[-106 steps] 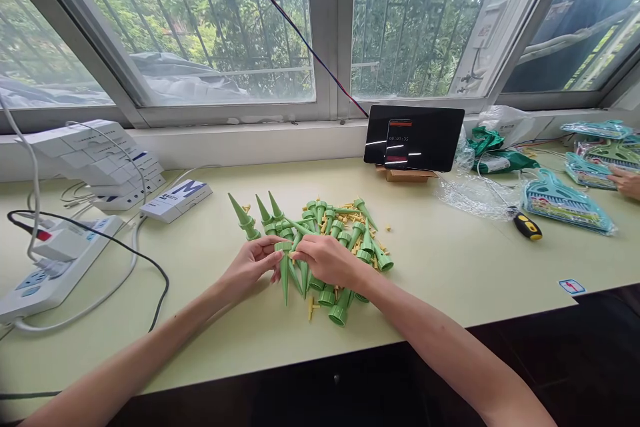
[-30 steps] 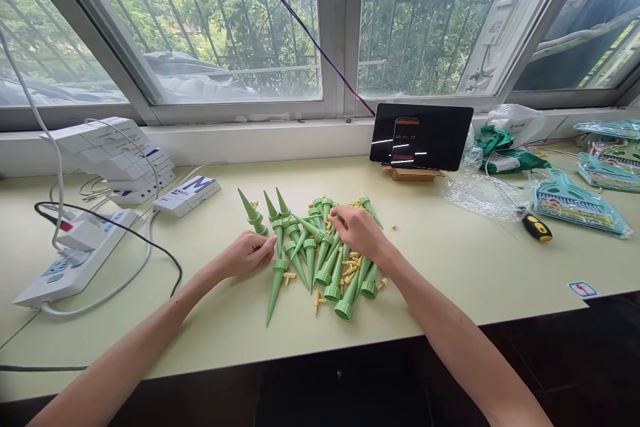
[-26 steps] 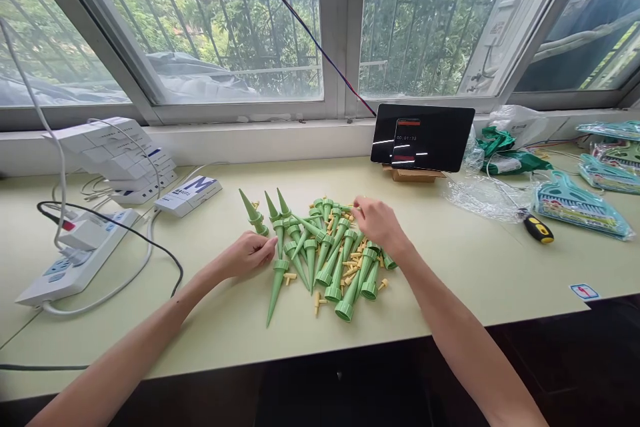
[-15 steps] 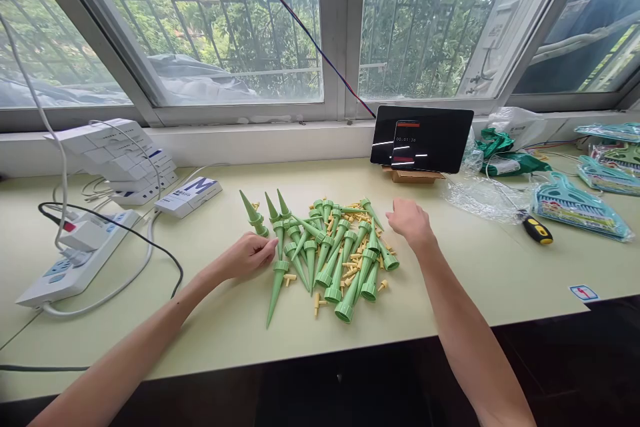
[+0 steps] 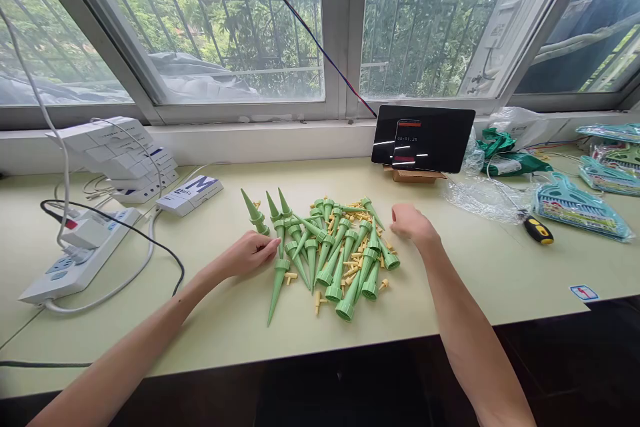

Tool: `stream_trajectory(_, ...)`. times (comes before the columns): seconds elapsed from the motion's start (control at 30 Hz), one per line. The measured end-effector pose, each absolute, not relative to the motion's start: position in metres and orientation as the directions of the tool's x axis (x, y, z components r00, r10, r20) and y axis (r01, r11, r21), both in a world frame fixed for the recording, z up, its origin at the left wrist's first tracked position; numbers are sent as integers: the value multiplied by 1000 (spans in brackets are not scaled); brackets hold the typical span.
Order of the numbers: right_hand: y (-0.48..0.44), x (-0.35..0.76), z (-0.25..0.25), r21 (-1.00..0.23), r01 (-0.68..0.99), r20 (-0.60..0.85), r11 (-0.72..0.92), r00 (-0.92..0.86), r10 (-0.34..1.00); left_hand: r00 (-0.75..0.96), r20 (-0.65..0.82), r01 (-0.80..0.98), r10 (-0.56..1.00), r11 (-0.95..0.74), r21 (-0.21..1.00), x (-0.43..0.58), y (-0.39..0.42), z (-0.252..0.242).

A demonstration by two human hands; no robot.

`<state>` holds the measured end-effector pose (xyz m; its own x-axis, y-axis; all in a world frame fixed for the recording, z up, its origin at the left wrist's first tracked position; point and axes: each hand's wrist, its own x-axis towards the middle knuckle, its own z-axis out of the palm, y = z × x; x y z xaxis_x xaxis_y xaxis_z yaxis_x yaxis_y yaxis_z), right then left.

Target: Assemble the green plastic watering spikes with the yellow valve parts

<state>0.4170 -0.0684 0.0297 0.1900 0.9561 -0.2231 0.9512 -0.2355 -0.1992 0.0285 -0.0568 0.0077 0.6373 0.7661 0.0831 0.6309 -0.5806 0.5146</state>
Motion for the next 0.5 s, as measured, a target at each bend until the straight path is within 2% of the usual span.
stream_trajectory(0.3, -70, 409, 29, -183, 958, -229, -220, 176, 957, 618, 39, 670, 785, -552, 496, 30, -57, 10)
stream_trajectory(0.5, -69, 406, 30, -220, 953, -114, -207, 186, 976, 615, 29, 677, 788, -547, 492, 31, -58, 10)
